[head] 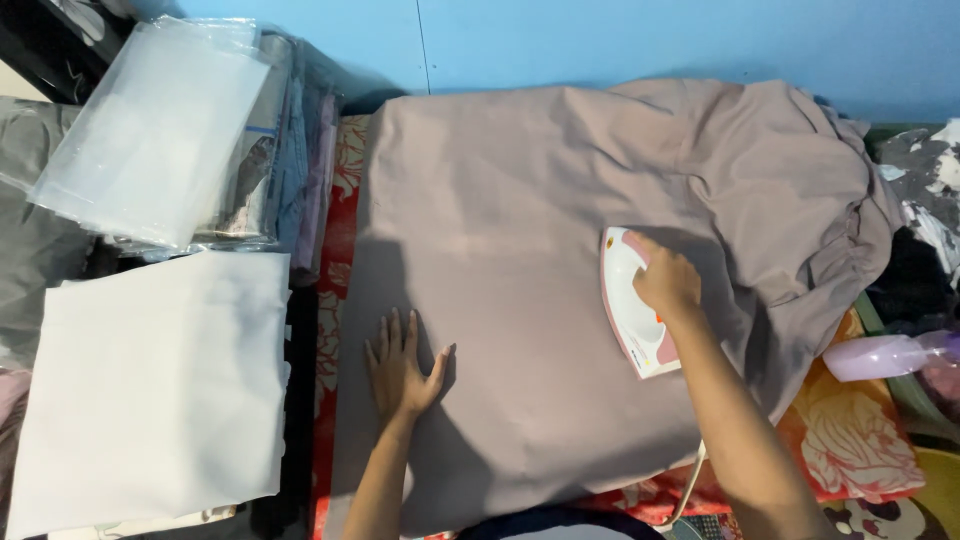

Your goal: The person irons a large piece of gray fabric on a table covered with a red floral cloth. They use a pink and white iron to smooth the fabric, repeatedly moving it across the surface. The person also adjusts and folds the fabric with their hands during the process.

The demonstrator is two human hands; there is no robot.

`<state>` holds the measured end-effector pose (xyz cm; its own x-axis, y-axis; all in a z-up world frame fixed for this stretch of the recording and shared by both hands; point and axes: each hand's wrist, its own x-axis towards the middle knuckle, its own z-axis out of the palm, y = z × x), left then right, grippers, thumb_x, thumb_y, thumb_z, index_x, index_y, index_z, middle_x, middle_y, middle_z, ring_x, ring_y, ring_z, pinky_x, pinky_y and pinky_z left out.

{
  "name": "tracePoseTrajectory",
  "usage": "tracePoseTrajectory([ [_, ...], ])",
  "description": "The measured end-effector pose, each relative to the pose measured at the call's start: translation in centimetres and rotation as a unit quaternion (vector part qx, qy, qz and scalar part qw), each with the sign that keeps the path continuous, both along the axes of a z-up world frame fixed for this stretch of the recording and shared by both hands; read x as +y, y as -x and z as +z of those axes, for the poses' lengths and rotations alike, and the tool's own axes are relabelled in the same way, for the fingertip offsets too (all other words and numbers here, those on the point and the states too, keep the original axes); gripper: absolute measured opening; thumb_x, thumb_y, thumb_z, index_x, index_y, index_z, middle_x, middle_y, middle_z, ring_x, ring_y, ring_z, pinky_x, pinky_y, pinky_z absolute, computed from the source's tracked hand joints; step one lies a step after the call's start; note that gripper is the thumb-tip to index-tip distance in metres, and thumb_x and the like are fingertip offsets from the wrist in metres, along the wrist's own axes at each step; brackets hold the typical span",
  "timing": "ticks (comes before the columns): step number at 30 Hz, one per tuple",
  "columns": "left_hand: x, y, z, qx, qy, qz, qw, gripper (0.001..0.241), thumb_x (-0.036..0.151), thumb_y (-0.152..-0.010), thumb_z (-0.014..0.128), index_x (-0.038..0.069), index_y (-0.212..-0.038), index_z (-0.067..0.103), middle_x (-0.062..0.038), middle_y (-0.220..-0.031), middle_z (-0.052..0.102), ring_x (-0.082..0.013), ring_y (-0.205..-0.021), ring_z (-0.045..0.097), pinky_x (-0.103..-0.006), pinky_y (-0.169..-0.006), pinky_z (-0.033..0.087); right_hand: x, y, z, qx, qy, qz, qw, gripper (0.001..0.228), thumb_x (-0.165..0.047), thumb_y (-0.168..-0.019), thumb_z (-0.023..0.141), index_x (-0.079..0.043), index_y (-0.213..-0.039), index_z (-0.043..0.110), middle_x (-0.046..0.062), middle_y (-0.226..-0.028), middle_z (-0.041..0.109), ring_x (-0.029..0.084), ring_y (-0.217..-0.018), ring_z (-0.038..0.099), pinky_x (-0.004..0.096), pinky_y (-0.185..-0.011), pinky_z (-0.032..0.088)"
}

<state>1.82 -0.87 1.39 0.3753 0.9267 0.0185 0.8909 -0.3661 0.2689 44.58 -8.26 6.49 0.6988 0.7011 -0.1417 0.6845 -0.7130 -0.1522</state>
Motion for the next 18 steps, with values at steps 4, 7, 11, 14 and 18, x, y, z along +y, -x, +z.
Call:
tracePoseTrajectory([
  [4, -0.1, 0.1, 0.3, -0.001, 0.013, -0.002, 1.0, 0.082, 0.071, -0.092, 0.044, 0.022, -0.158, 0.037, -0.011, -0.165, 0.032, -0.0302, -0.154, 0.029, -0.0621, -0.118, 0.028, -2.4, 8.0, 6.6, 0.066, 0.015, 0.059, 0.996, 0.057, -0.019, -0.091, 0.06, -0.038, -0.145, 0.06, 0.023, -0.119, 0.075, 0.046, -0.113, 0.07, 0.057, -0.097, 0.056],
  [7, 0.0, 0.0, 0.4, 0.006, 0.019, -0.007, 1.0, 0.082, 0.071, -0.093, 0.042, 0.022, -0.158, 0.035, -0.011, -0.166, 0.03, -0.0303, -0.154, 0.027, -0.0616, -0.119, 0.027, -4.5, 10.6, 8.5, 0.092, 0.036, 0.092, 0.991, 0.058, -0.017, -0.092, 0.058, -0.037, -0.146, 0.058, 0.021, -0.124, 0.073, 0.045, -0.116, 0.069, 0.057, -0.1, 0.056],
  [11, 0.0, 0.0, 1.0, 0.007, 0.028, -0.008, 1.0, 0.083, 0.072, -0.093, 0.04, 0.021, -0.158, 0.035, -0.012, -0.167, 0.03, -0.0313, -0.154, 0.028, -0.062, -0.118, 0.029, -5.3, 9.3, 7.9, 0.08, 0.056, 0.052, 0.994, 0.062, -0.02, -0.094, 0.057, -0.05, -0.148, 0.052, 0.019, -0.12, 0.075, 0.042, -0.115, 0.07, 0.053, -0.099, 0.057],
  [14, 0.1, 0.1, 0.5, 0.002, 0.024, -0.009, 1.0, 0.083, 0.071, -0.093, 0.043, 0.02, -0.158, 0.036, -0.012, -0.166, 0.03, -0.0317, -0.154, 0.028, -0.0625, -0.118, 0.029, -4.2, 2.3, 1.9, 0.023, 0.043, 0.007, 0.999, 0.062, -0.025, -0.094, 0.059, -0.055, -0.147, 0.052, 0.019, -0.113, 0.077, 0.043, -0.11, 0.072, 0.054, -0.093, 0.059],
  [18, 0.1, 0.2, -0.1, 0.011, 0.01, -0.012, 1.0, 0.084, 0.072, -0.092, 0.041, 0.021, -0.158, 0.035, -0.012, -0.165, 0.032, -0.0313, -0.154, 0.028, -0.0624, -0.117, 0.029, -2.7, -1.6, -0.3, 0.007, 0.016, -0.04, 0.999, 0.061, -0.027, -0.093, 0.061, -0.052, -0.149, 0.052, 0.023, -0.111, 0.076, 0.045, -0.108, 0.072, 0.055, -0.09, 0.058],
])
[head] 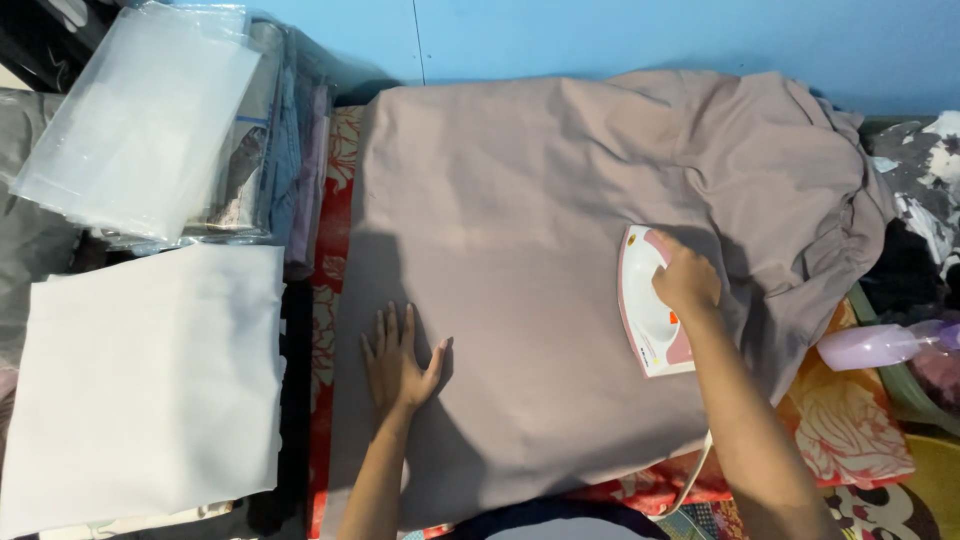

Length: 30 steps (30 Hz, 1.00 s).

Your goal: The person irons a large piece of gray fabric on a table covered with a red floral cloth. They use a pink and white iron to smooth the fabric, repeatedly moving it across the surface. The person also adjusts and folds the fabric with their hands during the process.

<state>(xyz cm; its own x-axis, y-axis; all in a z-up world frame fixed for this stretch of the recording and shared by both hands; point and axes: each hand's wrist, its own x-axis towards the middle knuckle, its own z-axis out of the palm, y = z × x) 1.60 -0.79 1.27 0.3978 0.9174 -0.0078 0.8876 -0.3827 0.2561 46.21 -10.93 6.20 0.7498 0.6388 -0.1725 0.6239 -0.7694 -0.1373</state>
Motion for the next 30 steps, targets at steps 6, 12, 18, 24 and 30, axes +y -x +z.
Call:
tracePoseTrajectory([
  [6, 0.0, -0.1, 0.0, -0.008, 0.008, 0.008, 1.0, 0.084, 0.072, -0.091, 0.044, 0.021, -0.158, 0.036, -0.011, -0.166, 0.031, -0.0312, -0.155, 0.026, -0.0626, -0.117, 0.029, -2.4, 6.6, 5.0, 0.067, -0.029, 0.051, 0.996, 0.059, -0.02, -0.092, 0.062, -0.042, -0.147, 0.057, 0.026, -0.118, 0.075, 0.049, -0.113, 0.069, 0.058, -0.096, 0.056],
  [12, 0.1, -0.1, 0.2, -0.011, 0.019, 0.002, 1.0, 0.084, 0.07, -0.091, 0.046, 0.02, -0.159, 0.035, -0.013, -0.166, 0.031, -0.0324, -0.154, 0.026, -0.0639, -0.117, 0.028, -6.0, 5.0, 4.2, 0.045, 0.064, -0.012, 0.997, 0.058, -0.029, -0.096, 0.057, -0.056, -0.147, 0.051, 0.022, -0.12, 0.077, 0.045, -0.117, 0.069, 0.057, -0.099, 0.055],
  [18, 0.1, -0.2, 0.1, -0.019, 0.011, 0.002, 1.0, 0.084, 0.07, -0.093, 0.043, 0.018, -0.159, 0.035, -0.016, -0.165, 0.032, -0.0348, -0.153, 0.028, -0.0652, -0.116, 0.028, -4.7, 0.6, 1.8, 0.025, 0.03, -0.076, 0.996, 0.06, -0.026, -0.098, 0.057, -0.054, -0.151, 0.049, 0.023, -0.123, 0.073, 0.046, -0.116, 0.068, 0.055, -0.097, 0.054],
  [24, 0.1, -0.5, 0.3, -0.009, 0.01, 0.007, 1.0, 0.084, 0.07, -0.092, 0.045, 0.02, -0.159, 0.035, -0.015, -0.166, 0.029, -0.0342, -0.153, 0.027, -0.0649, -0.116, 0.029, 1.0, -4.4, -1.2, -0.001, 0.014, -0.046, 0.999, 0.058, -0.024, -0.097, 0.057, -0.051, -0.148, 0.054, 0.021, -0.12, 0.074, 0.044, -0.113, 0.07, 0.055, -0.093, 0.056],
  [30, 0.1, -0.4, -0.3, -0.024, -0.006, 0.004, 1.0, 0.082, 0.067, -0.092, 0.048, 0.02, -0.158, 0.036, -0.015, -0.165, 0.031, -0.0349, -0.153, 0.029, -0.0656, -0.116, 0.029, 5.5, -6.6, -0.5, -0.016, 0.018, -0.029, 0.999, 0.056, -0.024, -0.102, 0.045, -0.047, -0.153, 0.049, 0.023, -0.121, 0.072, 0.043, -0.115, 0.069, 0.054, -0.094, 0.055],
])
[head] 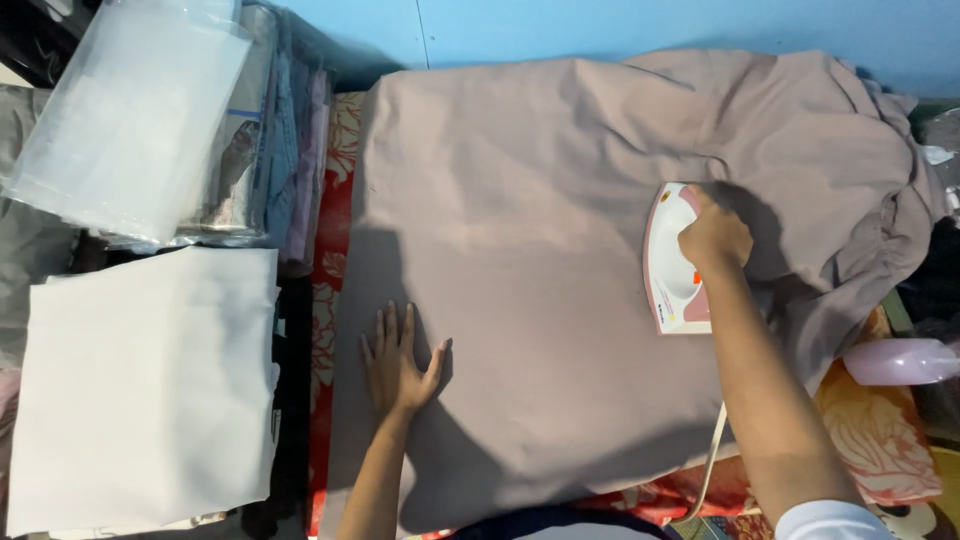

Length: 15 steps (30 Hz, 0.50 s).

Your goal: The person irons a large piece of gray fabric on a table covered with a red floral cloth. They use a pink and white iron to smooth the fabric, repeatedly moving it across the surface. The person also adjusts and folds the fabric with their hands during the process.

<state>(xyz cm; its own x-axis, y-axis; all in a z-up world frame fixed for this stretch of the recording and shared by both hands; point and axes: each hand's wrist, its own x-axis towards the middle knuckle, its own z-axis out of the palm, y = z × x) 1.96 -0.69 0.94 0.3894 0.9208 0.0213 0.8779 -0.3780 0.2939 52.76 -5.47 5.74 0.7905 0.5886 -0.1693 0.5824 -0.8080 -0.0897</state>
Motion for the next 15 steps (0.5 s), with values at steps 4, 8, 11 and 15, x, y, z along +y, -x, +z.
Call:
tracePoseTrajectory([
  [4, -0.1, 0.0, 0.3, 0.0, -0.007, 0.002, 1.0, 0.082, 0.067, -0.091, 0.049, 0.02, -0.157, 0.038, -0.014, -0.164, 0.033, -0.034, -0.153, 0.03, -0.0649, -0.115, 0.03, -0.6, 1.0, 0.6, 0.016, 0.003, 0.007, 1.0, 0.056, -0.022, -0.103, 0.044, -0.047, -0.154, 0.049, 0.024, -0.124, 0.072, 0.045, -0.117, 0.068, 0.054, -0.097, 0.054],
  [8, -0.1, 0.0, 0.6, 0.011, 0.003, 0.004, 1.0, 0.082, 0.07, -0.092, 0.046, 0.02, -0.157, 0.039, -0.013, -0.165, 0.032, -0.0328, -0.153, 0.029, -0.064, -0.115, 0.032, -3.0, 5.4, 3.4, 0.059, 0.021, 0.008, 0.998, 0.059, -0.02, -0.102, 0.046, -0.046, -0.155, 0.046, 0.027, -0.129, 0.069, 0.047, -0.123, 0.064, 0.056, -0.1, 0.052],
  [11, -0.1, 0.1, 0.5, 0.02, 0.011, 0.005, 1.0, 0.083, 0.07, -0.092, 0.045, 0.021, -0.158, 0.038, -0.013, -0.165, 0.032, -0.0319, -0.154, 0.027, -0.0634, -0.116, 0.031, -6.9, 9.3, 5.1, 0.074, 0.039, 0.037, 0.996, 0.062, -0.022, -0.101, 0.049, -0.054, -0.154, 0.043, 0.023, -0.129, 0.069, 0.045, -0.121, 0.066, 0.055, -0.101, 0.053],
  [15, 0.2, 0.0, 0.4, 0.015, 0.026, 0.005, 1.0, 0.083, 0.07, -0.091, 0.047, 0.021, -0.158, 0.038, -0.013, -0.166, 0.031, -0.0327, -0.154, 0.028, -0.0645, -0.116, 0.03, -10.2, 12.8, 6.0, 0.088, 0.04, 0.039, 0.995, 0.064, -0.021, -0.099, 0.051, -0.05, -0.156, 0.042, 0.026, -0.129, 0.068, 0.048, -0.12, 0.066, 0.056, -0.102, 0.053],
])
